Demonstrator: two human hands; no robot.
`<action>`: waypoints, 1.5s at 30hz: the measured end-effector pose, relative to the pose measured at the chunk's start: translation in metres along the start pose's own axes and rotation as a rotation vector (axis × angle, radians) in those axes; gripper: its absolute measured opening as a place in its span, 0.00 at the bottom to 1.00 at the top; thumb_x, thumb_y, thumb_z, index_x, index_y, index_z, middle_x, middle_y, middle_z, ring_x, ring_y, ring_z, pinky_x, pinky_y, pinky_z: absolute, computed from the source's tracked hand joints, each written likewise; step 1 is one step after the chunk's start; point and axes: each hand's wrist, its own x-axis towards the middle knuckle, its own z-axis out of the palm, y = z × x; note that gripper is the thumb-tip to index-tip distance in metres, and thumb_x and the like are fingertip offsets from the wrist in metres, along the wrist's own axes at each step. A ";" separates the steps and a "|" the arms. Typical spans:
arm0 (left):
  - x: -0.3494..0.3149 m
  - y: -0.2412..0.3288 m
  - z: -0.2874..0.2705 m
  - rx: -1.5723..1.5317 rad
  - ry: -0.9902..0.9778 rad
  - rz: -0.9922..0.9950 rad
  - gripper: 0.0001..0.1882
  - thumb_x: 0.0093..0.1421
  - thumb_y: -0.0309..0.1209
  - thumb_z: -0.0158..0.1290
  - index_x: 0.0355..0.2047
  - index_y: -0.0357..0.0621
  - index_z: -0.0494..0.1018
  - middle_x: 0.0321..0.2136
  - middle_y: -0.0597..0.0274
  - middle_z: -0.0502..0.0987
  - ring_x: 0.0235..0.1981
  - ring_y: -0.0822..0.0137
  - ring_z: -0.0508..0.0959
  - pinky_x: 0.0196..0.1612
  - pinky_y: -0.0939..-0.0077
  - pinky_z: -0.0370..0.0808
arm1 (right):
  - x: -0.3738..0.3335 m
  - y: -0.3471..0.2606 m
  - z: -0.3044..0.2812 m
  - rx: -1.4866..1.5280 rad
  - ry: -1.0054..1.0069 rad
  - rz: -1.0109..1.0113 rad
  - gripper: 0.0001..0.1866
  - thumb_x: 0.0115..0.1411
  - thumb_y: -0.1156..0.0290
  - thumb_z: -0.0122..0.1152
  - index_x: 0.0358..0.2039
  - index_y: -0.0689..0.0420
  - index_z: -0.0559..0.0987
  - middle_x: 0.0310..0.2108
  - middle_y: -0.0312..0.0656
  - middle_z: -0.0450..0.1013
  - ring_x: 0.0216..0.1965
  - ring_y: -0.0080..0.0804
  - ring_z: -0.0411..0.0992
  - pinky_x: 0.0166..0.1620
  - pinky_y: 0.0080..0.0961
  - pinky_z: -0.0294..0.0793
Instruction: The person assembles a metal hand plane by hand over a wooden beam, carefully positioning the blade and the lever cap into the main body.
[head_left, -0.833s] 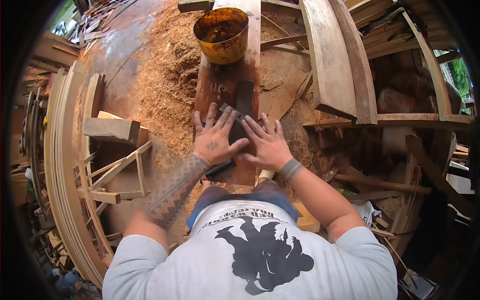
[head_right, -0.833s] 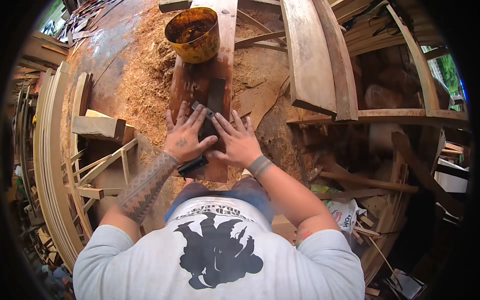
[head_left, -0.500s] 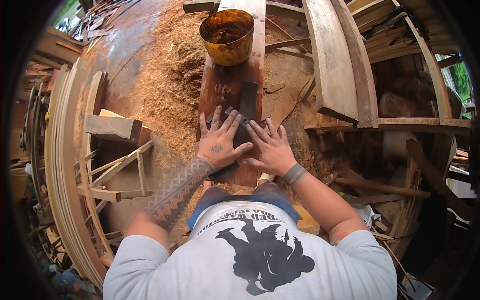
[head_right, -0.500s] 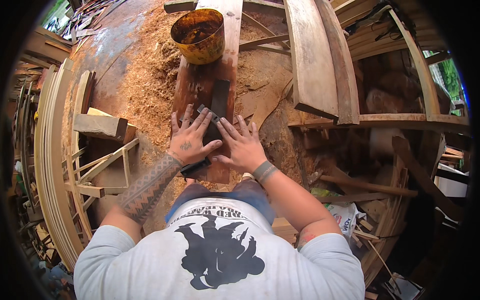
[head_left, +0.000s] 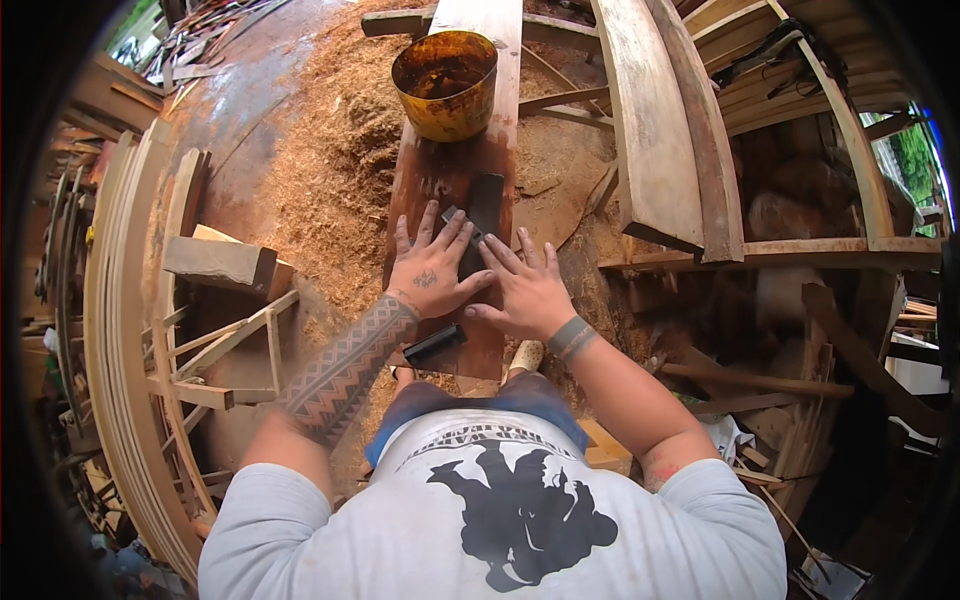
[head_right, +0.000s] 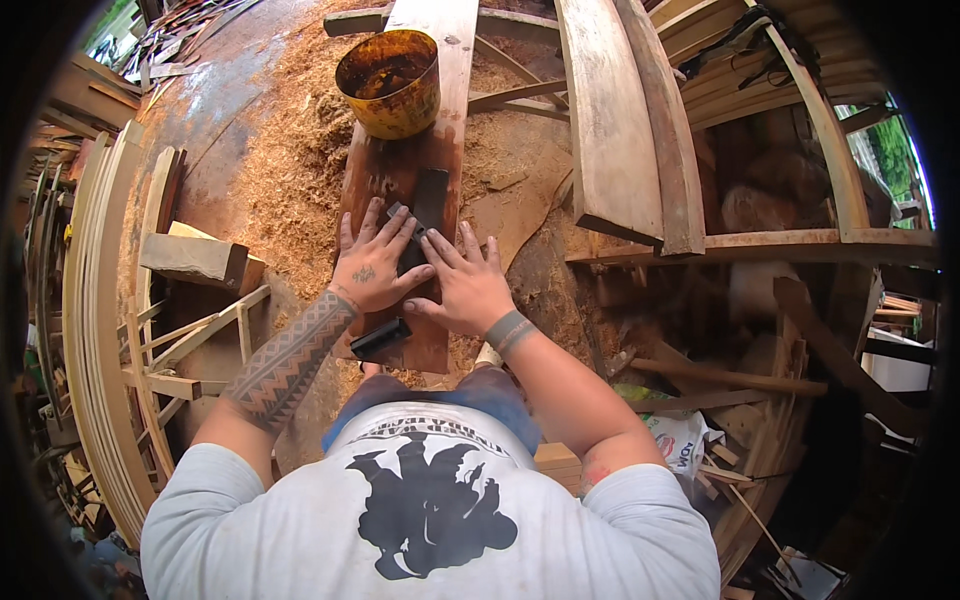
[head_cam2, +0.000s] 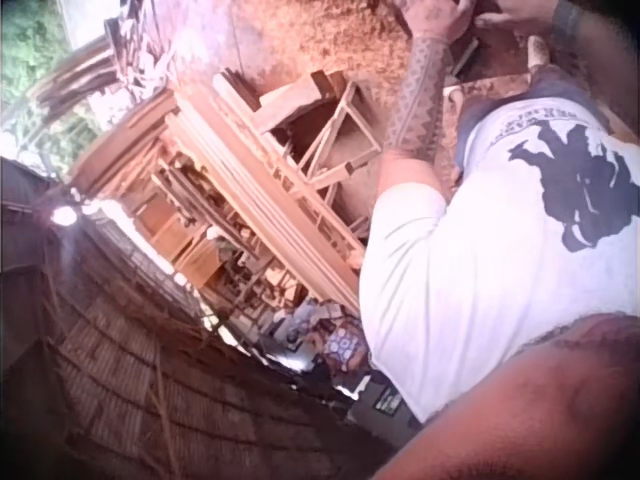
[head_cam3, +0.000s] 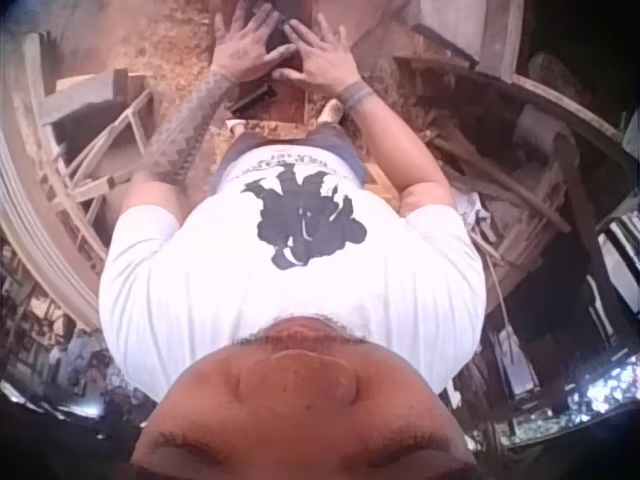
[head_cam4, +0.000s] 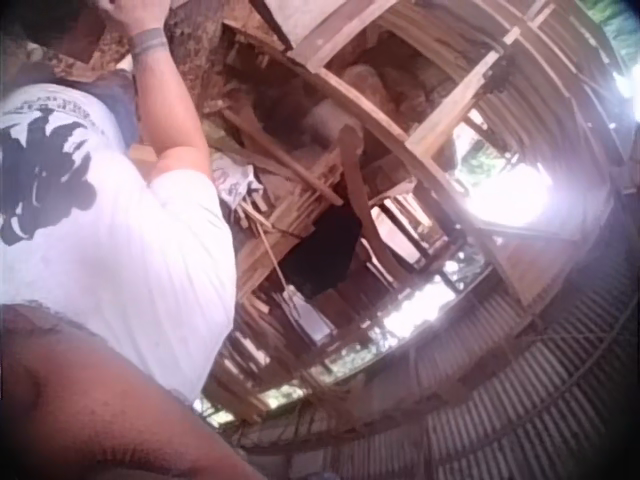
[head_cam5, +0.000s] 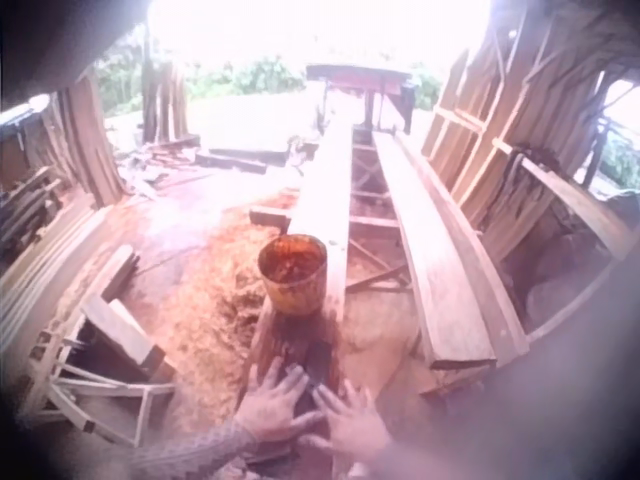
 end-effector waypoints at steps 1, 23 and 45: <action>0.002 -0.005 -0.001 0.005 0.016 0.019 0.56 0.69 0.77 0.45 0.83 0.48 0.60 0.85 0.56 0.56 0.87 0.44 0.39 0.82 0.28 0.24 | 0.003 -0.001 0.000 -0.001 -0.044 0.032 0.62 0.65 0.18 0.53 0.85 0.52 0.57 0.86 0.41 0.51 0.86 0.62 0.43 0.81 0.74 0.41; -0.015 0.013 -0.001 0.001 0.046 0.103 0.49 0.71 0.73 0.48 0.83 0.59 0.62 0.85 0.65 0.56 0.87 0.42 0.40 0.80 0.23 0.23 | -0.022 -0.011 0.002 -0.001 -0.094 0.042 0.61 0.65 0.21 0.55 0.85 0.52 0.58 0.87 0.39 0.50 0.86 0.59 0.43 0.80 0.77 0.40; -0.017 -0.001 0.012 -0.016 0.131 0.185 0.57 0.68 0.78 0.48 0.84 0.52 0.59 0.85 0.65 0.55 0.87 0.46 0.39 0.81 0.27 0.23 | -0.014 -0.004 0.010 0.001 0.102 -0.001 0.58 0.64 0.28 0.64 0.84 0.52 0.60 0.84 0.41 0.57 0.83 0.64 0.50 0.80 0.73 0.46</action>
